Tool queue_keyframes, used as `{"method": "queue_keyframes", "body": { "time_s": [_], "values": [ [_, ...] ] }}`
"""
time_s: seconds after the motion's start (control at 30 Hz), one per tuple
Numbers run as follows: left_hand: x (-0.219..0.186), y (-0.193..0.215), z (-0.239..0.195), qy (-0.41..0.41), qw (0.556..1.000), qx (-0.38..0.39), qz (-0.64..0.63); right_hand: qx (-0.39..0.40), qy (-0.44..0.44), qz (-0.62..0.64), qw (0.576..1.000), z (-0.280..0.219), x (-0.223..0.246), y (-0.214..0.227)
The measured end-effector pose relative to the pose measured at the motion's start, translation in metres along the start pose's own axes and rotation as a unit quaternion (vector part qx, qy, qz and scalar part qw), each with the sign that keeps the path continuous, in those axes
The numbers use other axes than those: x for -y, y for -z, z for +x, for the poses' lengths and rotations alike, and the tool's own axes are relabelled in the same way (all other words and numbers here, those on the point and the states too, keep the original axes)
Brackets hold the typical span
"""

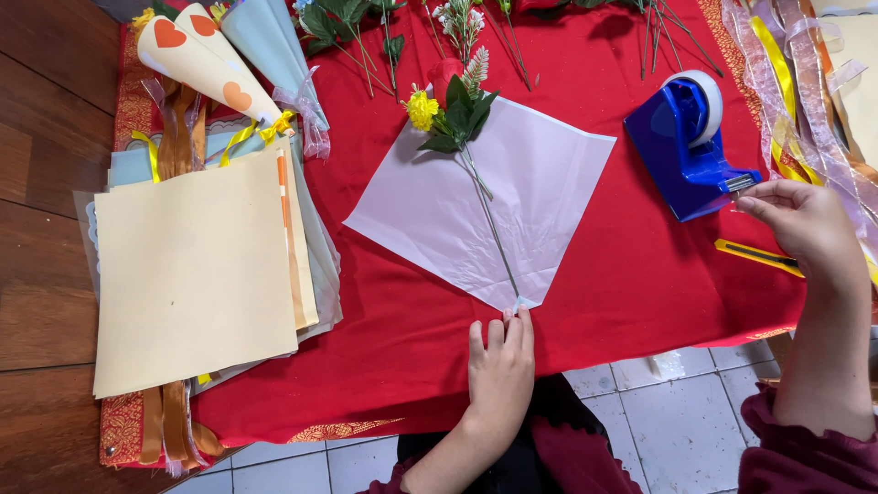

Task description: Arranging flowers and wrapping them in decorative paper, secured with tape and a ribbon.

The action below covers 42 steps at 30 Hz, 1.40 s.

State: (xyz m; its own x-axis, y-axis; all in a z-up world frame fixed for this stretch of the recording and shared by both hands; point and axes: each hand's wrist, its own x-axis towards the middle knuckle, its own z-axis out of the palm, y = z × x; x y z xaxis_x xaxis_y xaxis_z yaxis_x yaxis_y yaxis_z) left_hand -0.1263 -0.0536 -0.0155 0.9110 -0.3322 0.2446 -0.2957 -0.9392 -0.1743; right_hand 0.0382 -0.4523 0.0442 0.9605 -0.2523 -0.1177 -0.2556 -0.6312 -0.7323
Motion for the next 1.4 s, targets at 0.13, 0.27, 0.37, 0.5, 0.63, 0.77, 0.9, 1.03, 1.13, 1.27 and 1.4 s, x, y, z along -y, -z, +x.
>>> {"method": "queue_keyframes", "body": {
  "time_s": [0.13,0.27,0.37,0.5,0.63,0.77,0.9,1.03,1.13,1.27,1.4],
  "values": [
    [-0.001,0.001,-0.001,0.002,1.0,0.007,0.007,-0.028,0.033,-0.092,0.995,0.001,0.001,-0.002],
    [-0.002,-0.001,0.001,0.006,1.0,-0.002,-0.002,-0.069,0.05,-0.269,0.959,0.015,-0.018,-0.002],
    [-0.002,-0.001,0.0,0.007,1.0,-0.004,-0.006,-0.085,0.058,-0.367,0.925,0.018,-0.022,-0.005],
    [-0.001,0.002,0.0,0.003,1.0,0.01,-0.005,-0.091,0.053,-0.476,0.873,0.025,-0.024,-0.006],
    [-0.002,0.001,0.001,0.009,1.0,0.007,-0.006,-0.095,0.022,-0.556,0.825,0.021,-0.012,-0.01],
    [-0.001,-0.001,0.001,0.01,1.0,-0.004,-0.017,-0.099,0.016,-0.552,0.828,0.02,-0.019,-0.009],
    [-0.003,-0.003,0.001,0.015,1.0,-0.011,-0.016,-0.128,0.07,-0.448,0.882,-0.022,-0.011,-0.004],
    [-0.003,0.002,0.002,0.011,1.0,0.005,-0.011,-0.067,0.14,-0.299,0.941,-0.088,0.074,-0.029],
    [-0.004,0.002,0.002,0.019,1.0,-0.012,-0.012,0.018,0.142,-0.2,0.969,-0.126,0.125,-0.067],
    [-0.005,0.002,0.001,0.018,1.0,0.006,-0.012,0.113,0.192,-0.152,0.963,-0.137,0.132,-0.125],
    [-0.006,0.003,0.002,0.027,0.999,-0.001,-0.021,0.13,0.153,-0.134,0.97,-0.126,0.114,-0.176]
  ]
}}
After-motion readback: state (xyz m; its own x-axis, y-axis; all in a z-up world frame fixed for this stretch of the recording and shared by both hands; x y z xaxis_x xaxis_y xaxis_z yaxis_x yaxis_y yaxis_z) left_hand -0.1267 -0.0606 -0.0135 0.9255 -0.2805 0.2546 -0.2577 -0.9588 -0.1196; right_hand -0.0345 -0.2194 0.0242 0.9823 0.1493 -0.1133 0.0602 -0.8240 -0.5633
